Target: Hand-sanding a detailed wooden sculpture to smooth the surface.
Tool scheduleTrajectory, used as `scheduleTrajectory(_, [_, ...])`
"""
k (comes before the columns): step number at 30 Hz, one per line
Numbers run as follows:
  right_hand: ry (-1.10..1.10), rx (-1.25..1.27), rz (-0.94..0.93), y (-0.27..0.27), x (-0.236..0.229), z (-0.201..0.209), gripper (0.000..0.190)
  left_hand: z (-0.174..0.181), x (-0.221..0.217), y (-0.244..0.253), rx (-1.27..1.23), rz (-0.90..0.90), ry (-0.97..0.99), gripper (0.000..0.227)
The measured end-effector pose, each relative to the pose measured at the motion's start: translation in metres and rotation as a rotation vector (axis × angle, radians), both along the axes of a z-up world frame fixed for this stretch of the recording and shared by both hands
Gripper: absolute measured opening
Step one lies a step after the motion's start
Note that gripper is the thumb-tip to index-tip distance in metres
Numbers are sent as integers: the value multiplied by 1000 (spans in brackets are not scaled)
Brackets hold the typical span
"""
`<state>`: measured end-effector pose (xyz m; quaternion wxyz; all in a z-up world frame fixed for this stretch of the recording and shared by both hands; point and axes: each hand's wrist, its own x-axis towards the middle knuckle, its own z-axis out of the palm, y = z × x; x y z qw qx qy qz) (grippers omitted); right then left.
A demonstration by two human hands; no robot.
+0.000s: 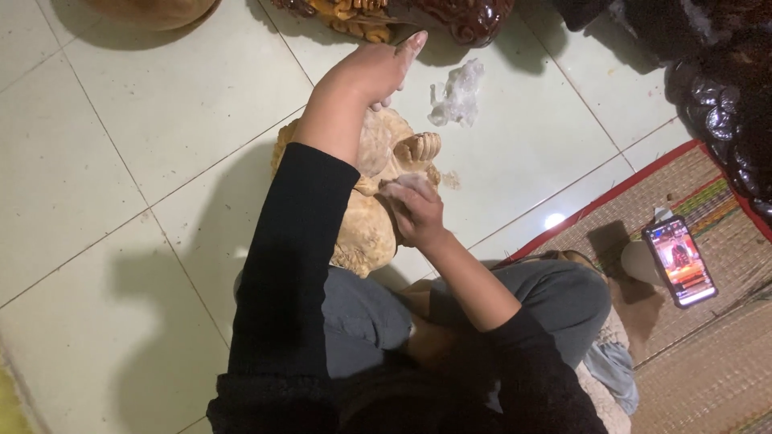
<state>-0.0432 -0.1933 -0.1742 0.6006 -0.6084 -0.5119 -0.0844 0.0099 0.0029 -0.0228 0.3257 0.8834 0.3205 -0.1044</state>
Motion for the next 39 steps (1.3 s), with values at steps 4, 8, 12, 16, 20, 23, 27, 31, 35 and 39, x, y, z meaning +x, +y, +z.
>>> scheduleTrajectory(4, [-8,52,16,3,-6,10,20,-5,0,1,-1,-1,-5,90])
scheduleTrajectory(8, [20,34,-18,3,-11,14,18,-1,2,1,6,5,-4,87])
scheduleTrajectory(12, [52,56,-45,4,-13,12,19,-5,3,3,14,8,-5,88])
scheduleTrajectory(16, [49,61,-48,6,-15,13,25,-8,3,3,41,15,-33,88])
scheduleTrajectory(20, [133,11,-80,1,-17,22,17,-7,3,4,0,13,0,89])
scheduleTrajectory(23, [148,3,-63,2,-17,34,14,-10,5,4,31,-3,-1,91])
scheduleTrajectory(27, [151,8,-43,2,-17,34,11,-6,2,-1,69,-10,-24,89])
scheduleTrajectory(31, [195,-10,-67,-2,-16,31,10,-7,5,3,-4,3,-9,86])
scheduleTrajectory(35, [212,-1,-42,2,-18,43,10,-7,3,3,-5,24,-3,86])
scheduleTrajectory(39, [206,-8,-52,-1,-17,36,9,-14,8,5,38,4,16,89])
